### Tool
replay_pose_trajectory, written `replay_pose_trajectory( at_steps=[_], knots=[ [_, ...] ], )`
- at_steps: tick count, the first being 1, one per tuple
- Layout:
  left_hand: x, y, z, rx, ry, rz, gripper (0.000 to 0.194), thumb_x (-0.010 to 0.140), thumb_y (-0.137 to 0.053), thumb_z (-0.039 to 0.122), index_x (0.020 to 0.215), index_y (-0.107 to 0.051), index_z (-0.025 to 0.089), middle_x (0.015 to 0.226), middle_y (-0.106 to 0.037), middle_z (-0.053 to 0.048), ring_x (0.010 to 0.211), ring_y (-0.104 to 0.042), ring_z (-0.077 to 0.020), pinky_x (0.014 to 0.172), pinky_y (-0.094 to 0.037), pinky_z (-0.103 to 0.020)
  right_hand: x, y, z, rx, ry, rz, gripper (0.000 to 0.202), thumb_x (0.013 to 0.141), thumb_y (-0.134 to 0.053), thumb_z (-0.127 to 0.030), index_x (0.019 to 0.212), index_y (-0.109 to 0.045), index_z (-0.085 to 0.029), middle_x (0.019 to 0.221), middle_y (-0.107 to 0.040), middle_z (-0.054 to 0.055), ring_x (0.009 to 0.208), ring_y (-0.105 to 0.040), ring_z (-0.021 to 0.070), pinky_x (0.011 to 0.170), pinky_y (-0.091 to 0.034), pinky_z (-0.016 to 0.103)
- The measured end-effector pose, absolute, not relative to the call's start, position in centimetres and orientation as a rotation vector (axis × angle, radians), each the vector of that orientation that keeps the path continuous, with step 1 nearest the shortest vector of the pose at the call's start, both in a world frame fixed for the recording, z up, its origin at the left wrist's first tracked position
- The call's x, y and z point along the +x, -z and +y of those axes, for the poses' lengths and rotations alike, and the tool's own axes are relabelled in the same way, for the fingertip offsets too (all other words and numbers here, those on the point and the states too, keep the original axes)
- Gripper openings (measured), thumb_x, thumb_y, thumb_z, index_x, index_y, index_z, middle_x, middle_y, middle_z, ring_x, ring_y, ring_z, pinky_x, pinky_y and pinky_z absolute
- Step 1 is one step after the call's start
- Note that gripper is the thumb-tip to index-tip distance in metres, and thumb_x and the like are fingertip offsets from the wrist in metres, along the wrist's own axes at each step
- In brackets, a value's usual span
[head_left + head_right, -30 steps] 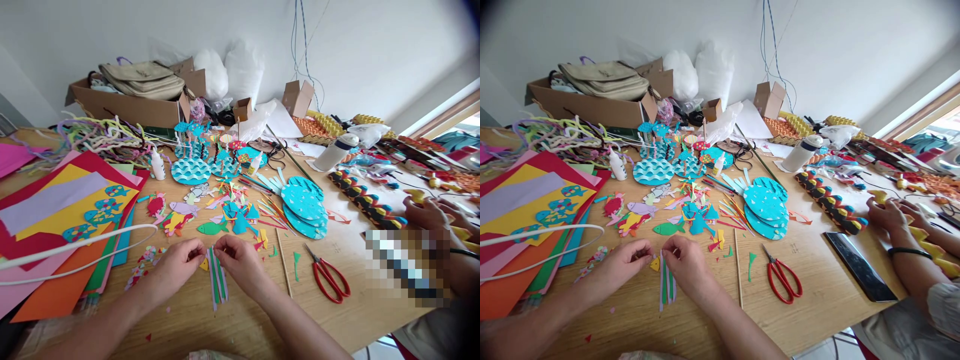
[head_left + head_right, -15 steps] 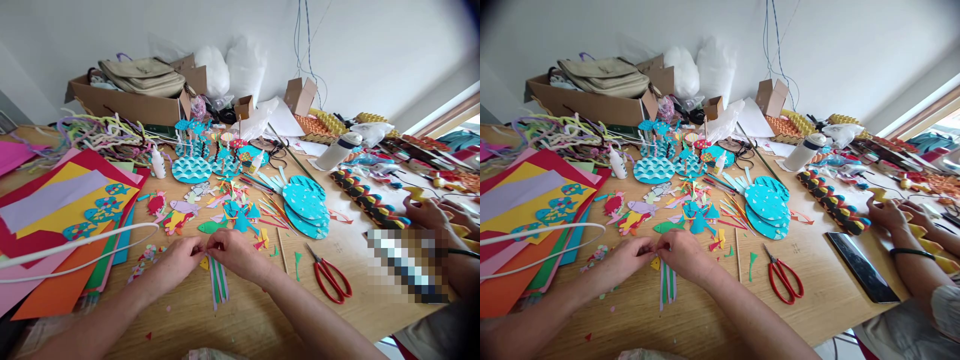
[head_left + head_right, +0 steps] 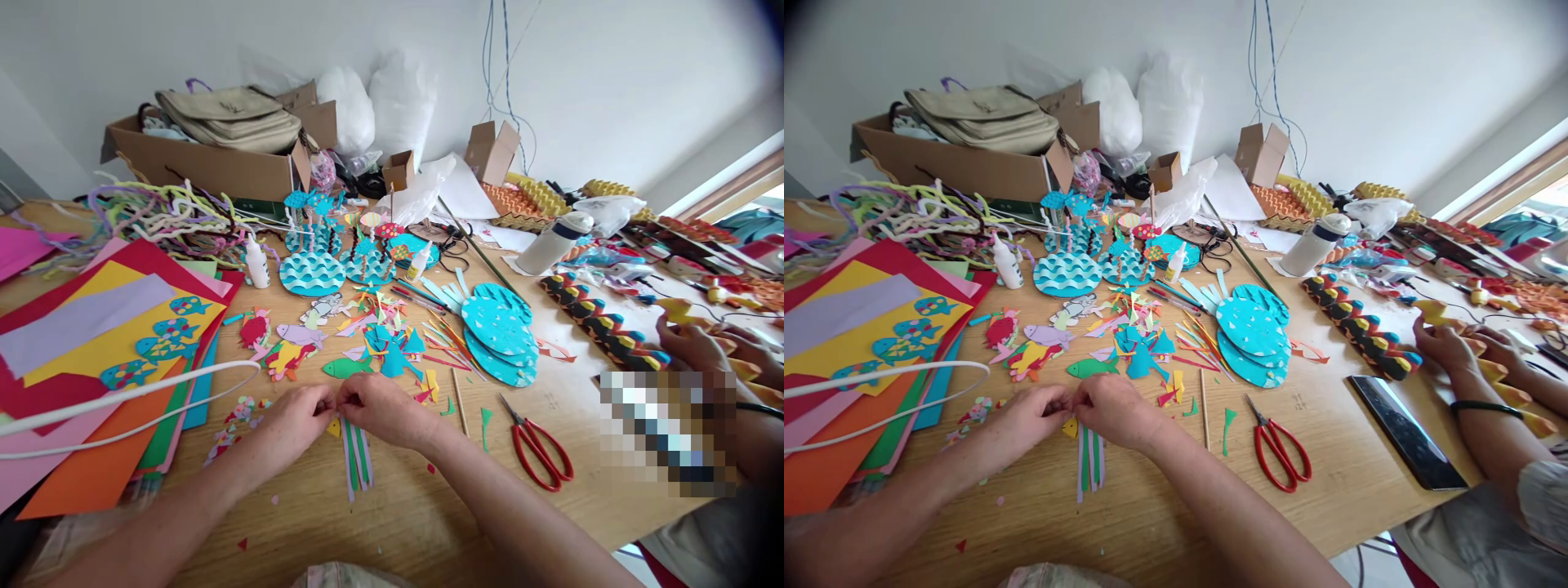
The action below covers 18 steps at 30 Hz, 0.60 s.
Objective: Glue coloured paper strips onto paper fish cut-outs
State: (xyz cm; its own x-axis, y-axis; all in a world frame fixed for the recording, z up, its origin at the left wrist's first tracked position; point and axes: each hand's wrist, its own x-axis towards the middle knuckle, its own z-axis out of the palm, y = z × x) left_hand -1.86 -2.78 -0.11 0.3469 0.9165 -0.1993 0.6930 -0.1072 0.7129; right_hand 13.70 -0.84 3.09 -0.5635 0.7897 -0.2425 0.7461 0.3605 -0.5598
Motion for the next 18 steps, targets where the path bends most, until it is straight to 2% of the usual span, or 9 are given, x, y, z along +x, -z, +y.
replay_pose_trajectory(
  at_steps=[3, 11, 18],
  knots=[
    [-1.94, 0.33, -2.8, 1.862, -0.375, 1.423, 0.012, 0.074, -0.046, 0.018, 0.065, -0.055, 0.018, 0.064, -0.059, 0.001, 0.06, -0.053, -0.0155, 0.054, -0.033, -0.023, 13.76, -3.32, -0.89, -1.403, -0.992, -2.536, 0.016, 0.072, -0.051, -0.014, 0.076, -0.067, -0.016, 0.073, -0.065, 0.002, 0.065, -0.055, 0.0117, 0.053, -0.034, 0.019],
    [-2.03, 0.82, -2.81, 1.866, -0.355, 1.441, 0.013, 0.072, -0.045, 0.011, 0.069, -0.056, 0.017, 0.067, -0.061, 0.0, 0.064, -0.055, -0.0154, 0.057, -0.035, -0.023, 13.84, -3.06, -0.96, -1.384, -1.018, -2.537, 0.016, 0.071, -0.05, -0.011, 0.071, -0.066, -0.016, 0.065, -0.063, 0.0, 0.058, -0.051, 0.0095, 0.049, -0.03, 0.018],
    [-1.86, 0.55, -2.94, 1.904, -0.342, 1.467, 0.012, 0.072, -0.047, 0.011, 0.065, -0.054, 0.017, 0.066, -0.06, 0.0, 0.062, -0.054, -0.0152, 0.056, -0.035, -0.023, 13.85, -2.92, -0.83, -1.384, -0.983, -2.616, 0.017, 0.073, -0.05, -0.013, 0.073, -0.066, -0.017, 0.067, -0.063, 0.001, 0.06, -0.052, 0.0108, 0.051, -0.031, 0.019]
  ],
)
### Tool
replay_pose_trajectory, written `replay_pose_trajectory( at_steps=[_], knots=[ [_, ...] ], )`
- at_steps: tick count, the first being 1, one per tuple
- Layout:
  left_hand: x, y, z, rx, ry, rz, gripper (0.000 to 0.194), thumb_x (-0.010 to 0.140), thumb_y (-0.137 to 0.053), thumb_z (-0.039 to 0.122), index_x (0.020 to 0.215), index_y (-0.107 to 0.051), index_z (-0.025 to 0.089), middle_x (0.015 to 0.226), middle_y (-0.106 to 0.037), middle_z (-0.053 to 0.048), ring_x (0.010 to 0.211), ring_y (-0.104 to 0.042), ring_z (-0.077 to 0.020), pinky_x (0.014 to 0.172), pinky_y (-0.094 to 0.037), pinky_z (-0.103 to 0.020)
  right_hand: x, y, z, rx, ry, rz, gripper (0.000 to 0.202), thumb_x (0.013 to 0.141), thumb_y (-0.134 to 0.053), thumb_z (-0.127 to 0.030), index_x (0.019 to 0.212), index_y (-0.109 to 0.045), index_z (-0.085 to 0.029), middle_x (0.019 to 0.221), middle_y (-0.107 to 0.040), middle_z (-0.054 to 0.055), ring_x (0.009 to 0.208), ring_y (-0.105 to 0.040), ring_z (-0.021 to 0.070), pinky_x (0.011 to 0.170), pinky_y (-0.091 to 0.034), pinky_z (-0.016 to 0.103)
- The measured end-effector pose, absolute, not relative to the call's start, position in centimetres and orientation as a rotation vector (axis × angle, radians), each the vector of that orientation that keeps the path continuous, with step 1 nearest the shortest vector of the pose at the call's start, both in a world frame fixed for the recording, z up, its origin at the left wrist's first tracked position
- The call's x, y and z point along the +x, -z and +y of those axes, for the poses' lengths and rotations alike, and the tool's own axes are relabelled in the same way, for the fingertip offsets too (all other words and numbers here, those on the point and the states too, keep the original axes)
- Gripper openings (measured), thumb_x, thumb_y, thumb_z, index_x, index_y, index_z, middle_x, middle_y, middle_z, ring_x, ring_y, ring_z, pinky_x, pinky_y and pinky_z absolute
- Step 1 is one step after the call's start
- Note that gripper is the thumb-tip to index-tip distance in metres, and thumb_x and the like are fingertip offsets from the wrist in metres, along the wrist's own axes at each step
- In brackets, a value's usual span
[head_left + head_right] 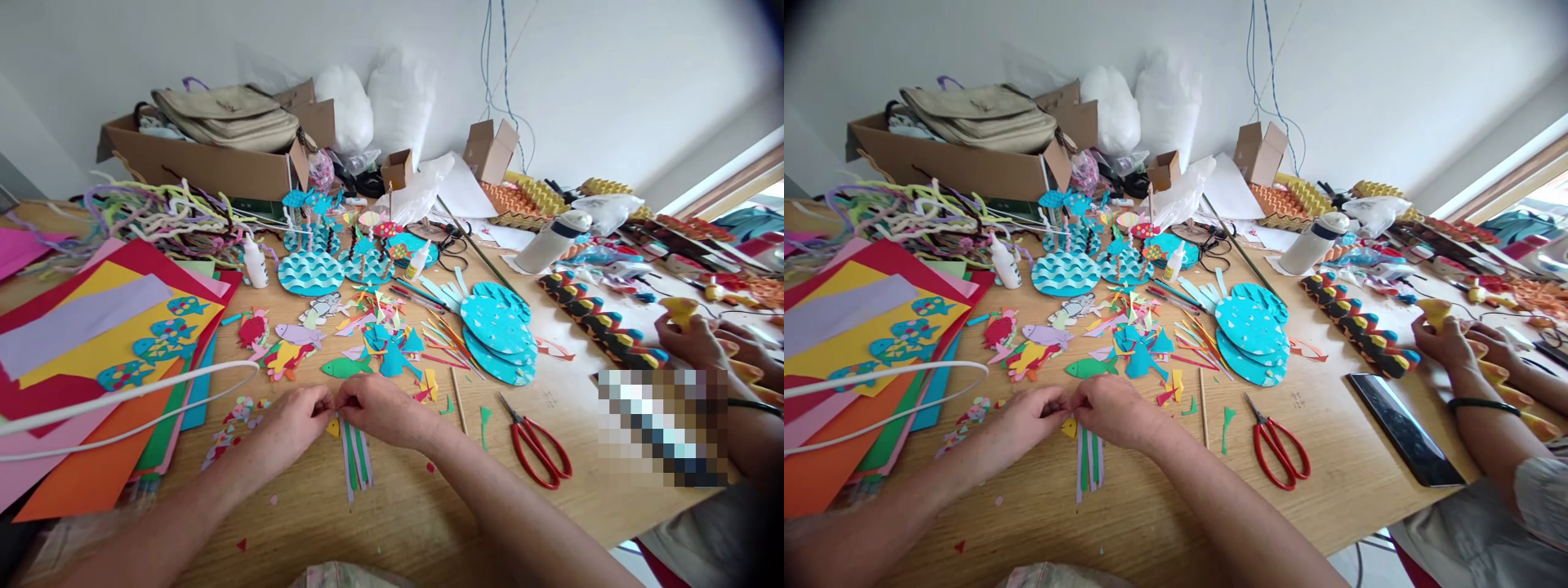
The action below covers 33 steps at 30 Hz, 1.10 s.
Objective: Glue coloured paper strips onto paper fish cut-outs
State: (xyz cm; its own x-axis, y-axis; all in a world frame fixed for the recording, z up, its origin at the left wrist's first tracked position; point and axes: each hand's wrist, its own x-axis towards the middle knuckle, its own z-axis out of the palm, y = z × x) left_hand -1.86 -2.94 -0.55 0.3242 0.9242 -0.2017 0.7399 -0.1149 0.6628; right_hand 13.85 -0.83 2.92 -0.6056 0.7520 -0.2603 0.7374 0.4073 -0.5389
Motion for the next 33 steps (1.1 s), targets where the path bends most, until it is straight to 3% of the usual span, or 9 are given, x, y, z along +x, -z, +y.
replay_pose_trajectory(
  at_steps=[7, 16, 33],
  knots=[
    [-2.5, -0.6, -4.8, 2.049, -0.374, 1.423, 0.015, 0.079, -0.044, 0.013, 0.073, -0.056, 0.019, 0.075, -0.06, -0.002, 0.071, -0.056, -0.0171, 0.064, -0.04, -0.026, 14.0, -3.2, 0.0, -1.224, -0.85, -2.862, 0.02, 0.075, -0.046, -0.012, 0.079, -0.066, -0.016, 0.081, -0.066, 0.006, 0.072, -0.057, 0.0158, 0.057, -0.035, 0.022],
    [-3.7, 1.6, -6.7, 2.389, -0.557, 1.151, 0.038, 0.082, -0.03, 0.003, 0.098, -0.059, 0.022, 0.098, -0.06, -0.002, 0.093, -0.055, -0.0153, 0.083, -0.047, -0.03, 13.5, -2.7, 0.2, -1.226, -0.739, -2.95, 0.021, 0.078, -0.045, -0.019, 0.076, -0.066, -0.016, 0.08, -0.066, 0.007, 0.069, -0.057, 0.018, 0.055, -0.037, 0.025],
    [-3.6, 2.2, -7.4, 2.697, -0.621, 1.153, 0.041, 0.083, -0.025, -0.001, 0.101, -0.057, 0.016, 0.098, -0.06, -0.005, 0.091, -0.055, -0.0164, 0.08, -0.05, -0.028, 13.1, -3.4, -0.3, -1.345, -0.745, -2.93, 0.021, 0.075, -0.047, -0.015, 0.079, -0.067, -0.015, 0.081, -0.068, 0.01, 0.076, -0.06, 0.0226, 0.063, -0.043, 0.029]
  ],
)
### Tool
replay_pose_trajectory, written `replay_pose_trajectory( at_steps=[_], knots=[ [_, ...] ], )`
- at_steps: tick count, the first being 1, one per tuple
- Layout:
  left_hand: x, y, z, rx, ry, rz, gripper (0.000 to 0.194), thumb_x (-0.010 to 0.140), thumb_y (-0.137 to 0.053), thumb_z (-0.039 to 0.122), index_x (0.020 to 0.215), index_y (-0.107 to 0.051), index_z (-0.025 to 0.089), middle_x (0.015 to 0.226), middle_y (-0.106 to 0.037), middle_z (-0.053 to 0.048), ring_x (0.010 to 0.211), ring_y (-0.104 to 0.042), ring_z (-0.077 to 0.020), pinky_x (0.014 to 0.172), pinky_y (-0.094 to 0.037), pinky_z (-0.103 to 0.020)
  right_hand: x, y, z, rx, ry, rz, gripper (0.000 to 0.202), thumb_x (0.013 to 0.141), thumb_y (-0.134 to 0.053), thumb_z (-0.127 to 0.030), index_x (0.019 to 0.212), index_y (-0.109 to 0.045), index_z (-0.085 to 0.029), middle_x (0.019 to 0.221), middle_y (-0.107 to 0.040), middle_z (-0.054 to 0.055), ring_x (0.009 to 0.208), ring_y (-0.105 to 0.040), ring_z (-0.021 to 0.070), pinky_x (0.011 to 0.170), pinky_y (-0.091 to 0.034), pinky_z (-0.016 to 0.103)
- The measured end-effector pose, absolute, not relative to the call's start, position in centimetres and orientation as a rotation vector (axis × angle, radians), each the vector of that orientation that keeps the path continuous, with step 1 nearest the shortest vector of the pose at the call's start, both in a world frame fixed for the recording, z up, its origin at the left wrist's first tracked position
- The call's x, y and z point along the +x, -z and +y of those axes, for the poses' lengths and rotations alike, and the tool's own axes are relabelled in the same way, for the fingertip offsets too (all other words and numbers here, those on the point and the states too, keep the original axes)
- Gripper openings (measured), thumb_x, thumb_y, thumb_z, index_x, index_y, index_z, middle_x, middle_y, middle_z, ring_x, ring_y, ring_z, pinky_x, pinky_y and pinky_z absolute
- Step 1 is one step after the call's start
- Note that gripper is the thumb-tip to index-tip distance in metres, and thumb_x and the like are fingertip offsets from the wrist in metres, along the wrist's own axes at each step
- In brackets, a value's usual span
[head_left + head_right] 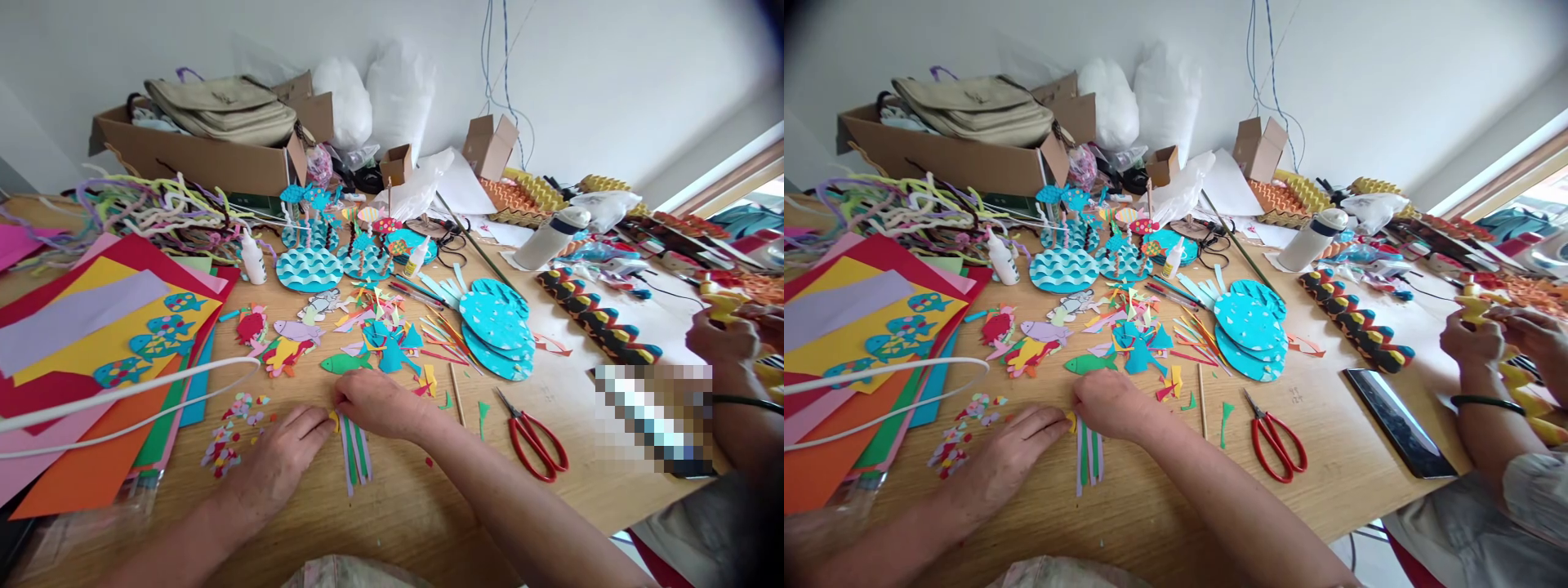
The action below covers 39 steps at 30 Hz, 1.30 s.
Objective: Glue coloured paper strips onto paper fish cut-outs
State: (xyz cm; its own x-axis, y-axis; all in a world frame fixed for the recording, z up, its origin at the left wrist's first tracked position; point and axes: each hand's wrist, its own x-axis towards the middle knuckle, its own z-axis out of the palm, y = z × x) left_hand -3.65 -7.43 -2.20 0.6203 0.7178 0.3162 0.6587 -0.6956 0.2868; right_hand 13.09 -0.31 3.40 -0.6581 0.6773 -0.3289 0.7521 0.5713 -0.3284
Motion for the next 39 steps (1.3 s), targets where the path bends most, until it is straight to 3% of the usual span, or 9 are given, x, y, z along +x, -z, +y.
replay_pose_trajectory(
  at_steps=[16, 28, 39],
  knots=[
    [-3.1, 2.0, -7.3, 2.717, -0.565, 1.239, 0.043, 0.082, -0.024, -0.003, 0.107, -0.054, 0.014, 0.097, -0.059, -0.005, 0.089, -0.056, -0.0164, 0.081, -0.049, -0.03, 12.7, -3.3, -0.7, 1.186, 0.525, 2.608, 0.022, 0.076, -0.044, -0.014, 0.085, -0.065, -0.011, 0.085, -0.067, 0.012, 0.081, -0.062, 0.0231, 0.066, -0.045, 0.029],
    [-2.7, 1.9, -7.3, 2.693, -0.305, 1.312, 0.044, 0.078, -0.031, -0.003, 0.112, -0.051, 0.016, 0.1, -0.059, -0.004, 0.092, -0.056, -0.0174, 0.083, -0.048, -0.031, 12.7, -3.1, -0.6, 1.18, 0.493, 2.607, 0.022, 0.076, -0.044, -0.013, 0.084, -0.065, -0.011, 0.086, -0.067, 0.012, 0.082, -0.061, 0.0225, 0.067, -0.046, 0.029],
    [-2.5, 1.9, -7.3, 2.773, -0.372, 1.296, 0.041, 0.077, -0.03, -0.004, 0.108, -0.053, 0.012, 0.097, -0.06, -0.007, 0.088, -0.056, -0.0189, 0.079, -0.05, -0.032, 13.5, -3.6, -0.6, 1.352, 0.509, 2.627, 0.021, 0.079, -0.042, -0.015, 0.084, -0.062, -0.016, 0.085, -0.066, 0.006, 0.077, -0.06, 0.0172, 0.057, -0.039, 0.023]
  ],
)
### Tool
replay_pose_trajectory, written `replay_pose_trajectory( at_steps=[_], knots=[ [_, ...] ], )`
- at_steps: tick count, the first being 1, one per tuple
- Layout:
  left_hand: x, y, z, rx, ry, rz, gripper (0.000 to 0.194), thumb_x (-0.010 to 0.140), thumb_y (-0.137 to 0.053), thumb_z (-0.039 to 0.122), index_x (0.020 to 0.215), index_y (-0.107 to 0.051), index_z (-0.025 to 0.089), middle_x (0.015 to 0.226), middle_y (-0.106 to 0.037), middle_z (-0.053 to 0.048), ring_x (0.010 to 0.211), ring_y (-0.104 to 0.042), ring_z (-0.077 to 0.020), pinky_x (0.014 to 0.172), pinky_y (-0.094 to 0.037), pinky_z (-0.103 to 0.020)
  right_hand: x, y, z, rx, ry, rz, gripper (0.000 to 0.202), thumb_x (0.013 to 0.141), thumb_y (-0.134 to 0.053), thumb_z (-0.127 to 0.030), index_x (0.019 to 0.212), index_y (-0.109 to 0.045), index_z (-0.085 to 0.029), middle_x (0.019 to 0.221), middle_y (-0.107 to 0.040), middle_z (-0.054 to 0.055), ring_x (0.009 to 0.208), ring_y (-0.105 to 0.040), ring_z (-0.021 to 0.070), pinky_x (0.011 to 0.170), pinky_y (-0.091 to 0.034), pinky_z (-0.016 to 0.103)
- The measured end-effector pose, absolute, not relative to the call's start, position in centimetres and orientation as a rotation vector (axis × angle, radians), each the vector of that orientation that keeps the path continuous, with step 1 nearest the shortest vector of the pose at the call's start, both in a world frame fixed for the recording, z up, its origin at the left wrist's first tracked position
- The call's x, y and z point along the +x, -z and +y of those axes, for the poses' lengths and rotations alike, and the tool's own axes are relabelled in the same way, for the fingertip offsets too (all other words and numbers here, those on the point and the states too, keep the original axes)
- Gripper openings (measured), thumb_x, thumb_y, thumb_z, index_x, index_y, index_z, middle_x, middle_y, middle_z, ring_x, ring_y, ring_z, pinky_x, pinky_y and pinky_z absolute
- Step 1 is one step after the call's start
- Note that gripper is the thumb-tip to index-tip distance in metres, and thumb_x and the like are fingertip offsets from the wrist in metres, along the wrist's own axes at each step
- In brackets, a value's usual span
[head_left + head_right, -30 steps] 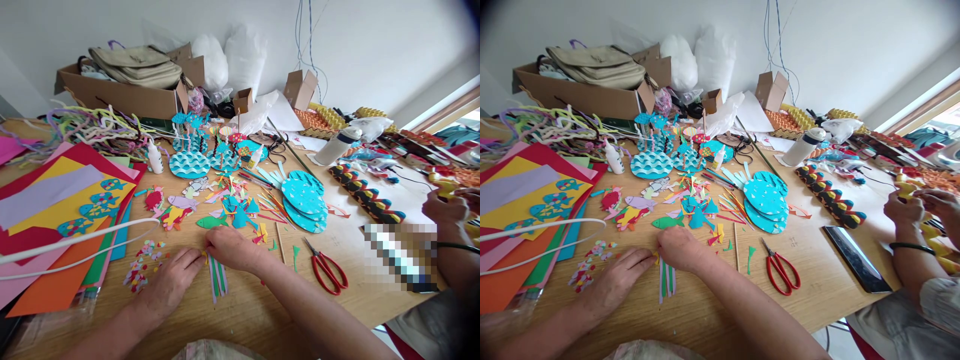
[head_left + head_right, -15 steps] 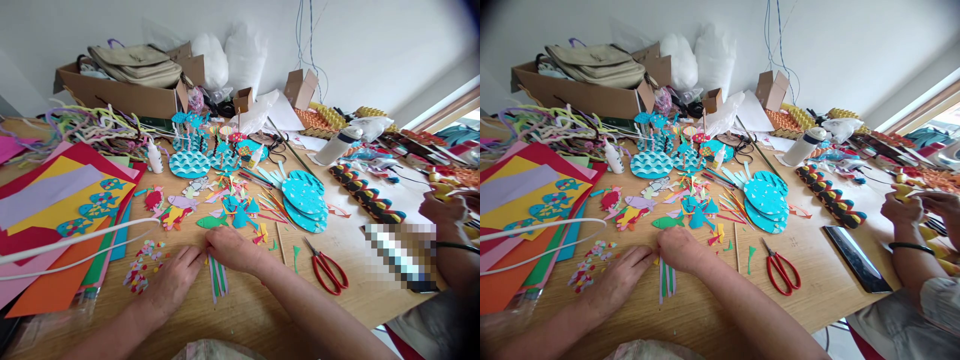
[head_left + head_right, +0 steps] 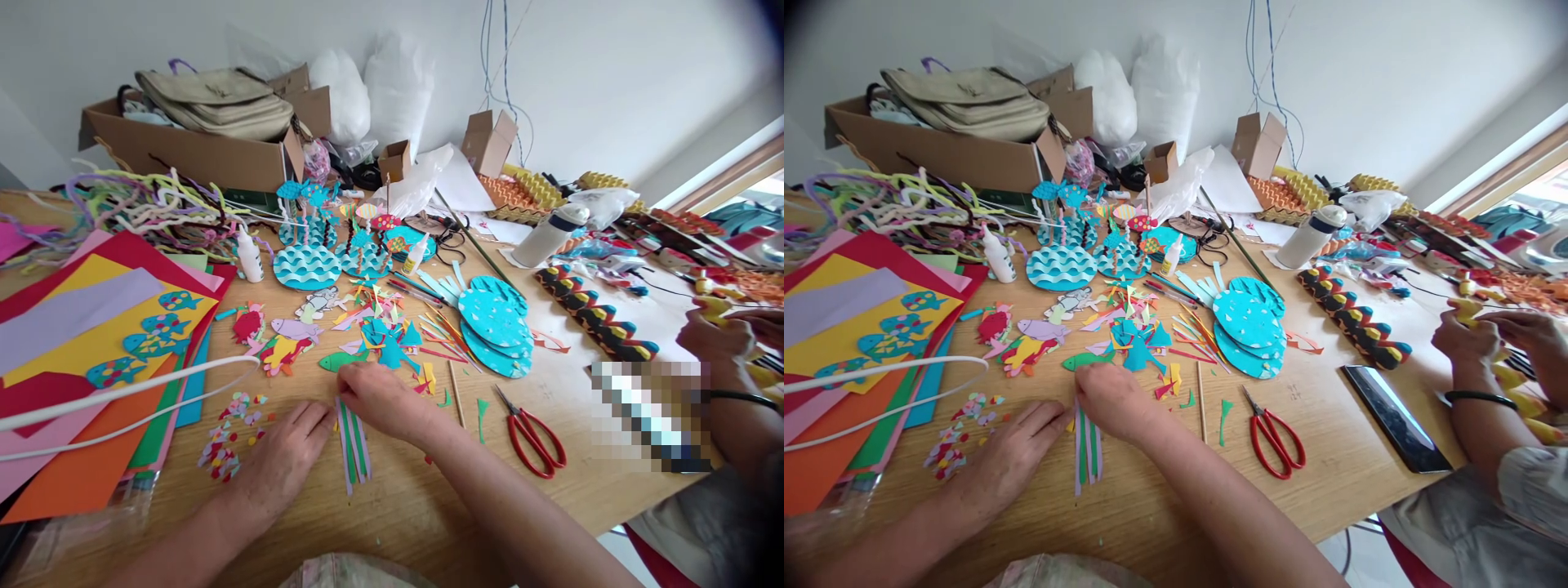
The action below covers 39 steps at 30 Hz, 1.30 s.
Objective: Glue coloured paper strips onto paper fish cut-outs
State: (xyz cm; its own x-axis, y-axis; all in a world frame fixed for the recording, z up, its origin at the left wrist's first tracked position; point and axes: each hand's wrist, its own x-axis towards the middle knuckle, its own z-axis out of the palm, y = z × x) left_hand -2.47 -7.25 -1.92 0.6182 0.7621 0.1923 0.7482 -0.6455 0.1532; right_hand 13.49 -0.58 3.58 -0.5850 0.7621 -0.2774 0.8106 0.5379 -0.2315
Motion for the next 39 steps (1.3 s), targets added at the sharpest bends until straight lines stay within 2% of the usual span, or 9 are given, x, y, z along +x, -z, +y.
replay_pose_trajectory(
  at_steps=[4, 8, 13, 19, 26, 31, 39],
  knots=[
    [-2.6, 2.2, -7.3, 2.829, -0.396, 1.271, 0.04, 0.076, -0.034, -0.005, 0.109, -0.052, 0.009, 0.097, -0.06, -0.008, 0.087, -0.056, -0.0196, 0.078, -0.05, -0.033, 14.8, -3.9, -0.8, 1.438, 0.538, 2.704, 0.018, 0.078, -0.045, -0.016, 0.077, -0.063, -0.018, 0.08, -0.065, 0.003, 0.073, -0.059, 0.0145, 0.054, -0.033, 0.022],
    [-2.5, 2.3, -7.4, 2.809, -0.359, 1.292, 0.04, 0.077, -0.034, -0.005, 0.108, -0.053, 0.011, 0.098, -0.059, -0.008, 0.089, -0.055, -0.0194, 0.08, -0.048, -0.033, 14.9, -3.7, -1.4, 1.32, 0.689, 2.76, 0.018, 0.078, -0.048, -0.015, 0.079, -0.065, -0.018, 0.079, -0.065, 0.002, 0.073, -0.058, 0.0124, 0.059, -0.035, 0.02],
    [-2.5, 2.2, -7.4, 2.78, -0.316, 1.303, 0.038, 0.079, -0.035, -0.003, 0.108, -0.054, 0.013, 0.098, -0.059, -0.007, 0.089, -0.055, -0.0193, 0.08, -0.047, -0.033, 14.0, -2.8, -1.5, 1.309, 0.665, 2.726, 0.019, 0.079, -0.049, -0.016, 0.082, -0.067, -0.018, 0.081, -0.065, 0.004, 0.077, -0.057, 0.0138, 0.064, -0.037, 0.021],
    [-2.5, 2.2, -7.4, 2.775, -0.345, 1.314, 0.039, 0.082, -0.029, -0.001, 0.107, -0.055, 0.014, 0.097, -0.06, -0.006, 0.088, -0.054, -0.0182, 0.081, -0.047, -0.032, 13.8, -2.4, -1.3, 1.303, 0.596, 2.735, 0.019, 0.079, -0.049, -0.016, 0.081, -0.068, -0.019, 0.08, -0.066, 0.004, 0.077, -0.058, 0.015, 0.064, -0.038, 0.022],
    [-2.4, 2.1, -7.6, 2.88, -0.317, 1.296, 0.04, 0.079, -0.03, -0.003, 0.108, -0.055, 0.009, 0.095, -0.06, -0.009, 0.085, -0.055, -0.0208, 0.079, -0.048, -0.034, 13.3, -2.5, -1.3, 1.293, 0.532, 2.716, 0.022, 0.078, -0.046, -0.014, 0.079, -0.068, -0.018, 0.078, -0.066, 0.004, 0.074, -0.059, 0.0154, 0.061, -0.038, 0.023],
    [-2.3, 2.2, -7.8, 2.938, -0.31, 1.315, 0.043, 0.075, -0.032, -0.006, 0.111, -0.053, 0.005, 0.096, -0.06, -0.011, 0.085, -0.055, -0.0223, 0.079, -0.048, -0.036, 13.5, -2.7, -1.1, 1.34, 0.521, 2.717, 0.023, 0.08, -0.043, -0.017, 0.083, -0.066, -0.018, 0.085, -0.066, 0.004, 0.077, -0.059, 0.0154, 0.06, -0.039, 0.023],
    [-2.7, 2.4, -8.2, 2.977, -0.446, 1.309, 0.041, 0.079, -0.026, -0.004, 0.106, -0.055, 0.008, 0.098, -0.061, -0.01, 0.087, -0.056, -0.0213, 0.079, -0.048, -0.034, 12.8, -2.7, -1.4, 1.303, 0.538, 2.651, 0.023, 0.077, -0.045, -0.015, 0.081, -0.067, -0.017, 0.085, -0.067, 0.007, 0.077, -0.06, 0.0185, 0.064, -0.041, 0.026]
  ],
)
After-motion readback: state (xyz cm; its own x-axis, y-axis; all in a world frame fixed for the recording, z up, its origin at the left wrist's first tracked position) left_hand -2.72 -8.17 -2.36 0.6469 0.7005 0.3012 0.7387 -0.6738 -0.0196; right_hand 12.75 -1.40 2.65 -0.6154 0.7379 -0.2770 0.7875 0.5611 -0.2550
